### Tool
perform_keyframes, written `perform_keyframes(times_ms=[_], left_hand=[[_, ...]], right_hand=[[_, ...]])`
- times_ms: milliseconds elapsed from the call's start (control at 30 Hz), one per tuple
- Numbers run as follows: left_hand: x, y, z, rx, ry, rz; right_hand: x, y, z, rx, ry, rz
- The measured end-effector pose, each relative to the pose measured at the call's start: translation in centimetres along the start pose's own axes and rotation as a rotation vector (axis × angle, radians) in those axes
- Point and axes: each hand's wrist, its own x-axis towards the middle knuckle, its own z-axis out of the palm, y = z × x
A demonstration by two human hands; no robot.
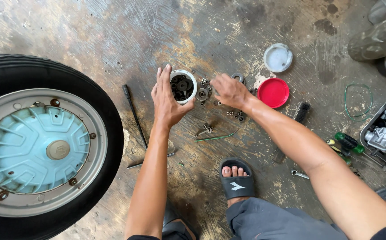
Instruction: Sorting and picking up small motorcycle parts from the floor and placing them into a container
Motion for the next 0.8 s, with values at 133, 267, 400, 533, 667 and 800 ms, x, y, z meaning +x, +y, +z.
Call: perform_keyframes(times_ms=[133, 267, 400, 533, 667, 800], left_hand=[[0.0, -0.5, 0.2, 0.009, 0.004, -0.004], [0.0, -0.1, 0.1, 0.009, 0.002, 0.000], [-0.2, 0.3, -0.5, -0.007, -0.016, -0.001], [-0.2, -0.1, 0.1, -0.006, -0.018, -0.003], [-0.1, -0.7, 0.8, -0.031, 0.021, -0.019], [0.0, -1.0, 1.2, -0.027, 0.055, -0.040]], right_hand=[[0.4, 0.8, -0.7, 0.160, -0.057, 0.149], [1.7, 0.1, -3.2, 0.633, 0.167, 0.593], [6.3, -3.6, -8.0, 1.000, 0.379, 0.675], [12.0, -7.5, -10.4, 1.389, 0.429, 0.628], [15.0, -10.1, -9.9, 1.040, 0.491, 0.426], [15.2, -11.0, -9.7, 0.839, 0.409, 0.265]])
